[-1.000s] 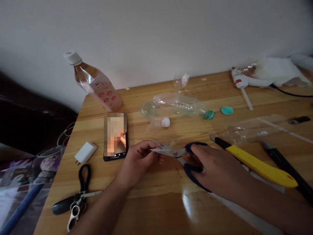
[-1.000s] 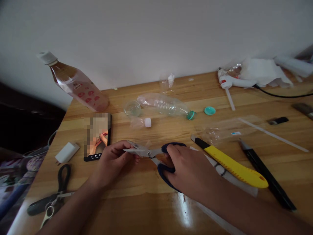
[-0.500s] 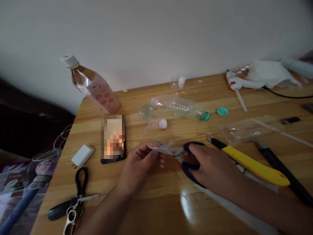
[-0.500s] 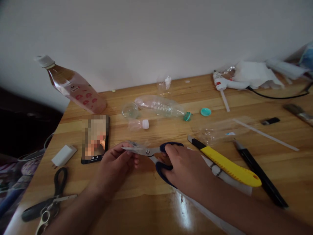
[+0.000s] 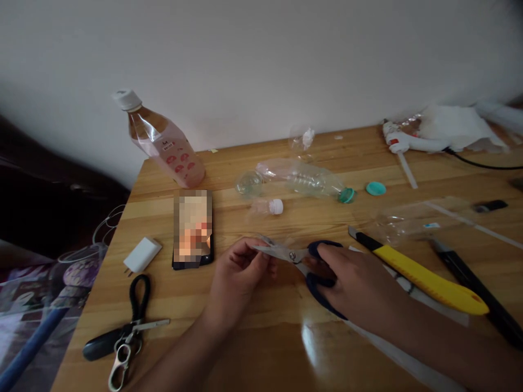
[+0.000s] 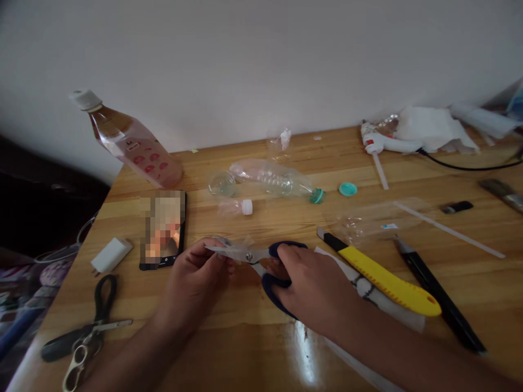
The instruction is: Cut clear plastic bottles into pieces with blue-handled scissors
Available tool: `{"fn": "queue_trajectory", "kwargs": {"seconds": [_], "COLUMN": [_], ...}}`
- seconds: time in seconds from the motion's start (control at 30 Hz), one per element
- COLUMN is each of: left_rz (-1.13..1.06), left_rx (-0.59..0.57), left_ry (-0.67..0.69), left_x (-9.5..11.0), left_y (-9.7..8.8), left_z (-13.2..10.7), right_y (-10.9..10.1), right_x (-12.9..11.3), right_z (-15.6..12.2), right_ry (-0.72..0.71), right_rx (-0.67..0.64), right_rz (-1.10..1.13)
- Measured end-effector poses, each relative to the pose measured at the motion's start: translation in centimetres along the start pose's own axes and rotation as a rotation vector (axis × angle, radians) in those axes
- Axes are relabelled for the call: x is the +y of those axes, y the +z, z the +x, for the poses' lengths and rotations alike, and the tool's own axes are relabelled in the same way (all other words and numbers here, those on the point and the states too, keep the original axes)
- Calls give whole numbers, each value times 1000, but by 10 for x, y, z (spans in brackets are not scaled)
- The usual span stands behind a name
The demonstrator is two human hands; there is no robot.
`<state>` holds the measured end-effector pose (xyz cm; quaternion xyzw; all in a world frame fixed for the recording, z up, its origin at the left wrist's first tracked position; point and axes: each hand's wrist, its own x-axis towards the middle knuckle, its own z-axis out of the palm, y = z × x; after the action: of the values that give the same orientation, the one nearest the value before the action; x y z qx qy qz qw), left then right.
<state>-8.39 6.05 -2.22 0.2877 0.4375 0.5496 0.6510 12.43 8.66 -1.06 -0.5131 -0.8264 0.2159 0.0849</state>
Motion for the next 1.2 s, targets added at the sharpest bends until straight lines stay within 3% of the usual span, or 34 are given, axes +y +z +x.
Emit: {"fn": "queue_trajectory", "kwargs": {"seconds": [0.3, 0.73, 1.03, 1.2], "left_rz": [83, 309, 11, 74], "left_rx": [-32, 6, 67, 131], "left_ry": [31, 78, 2, 72], "left_x": [4, 19, -8, -2], "left_y": [-4, 1, 4, 7], "left_z": [3, 6, -4, -3], "right_y": [-4, -5, -3, -5], "right_x": [2, 6, 3, 3], "right_z": [0, 2, 1, 1], "right_ry": [-54, -27, -35, -33], "right_rx": [6, -43, -46, -41], "right_rz": [-35, -72, -69, -73]}}
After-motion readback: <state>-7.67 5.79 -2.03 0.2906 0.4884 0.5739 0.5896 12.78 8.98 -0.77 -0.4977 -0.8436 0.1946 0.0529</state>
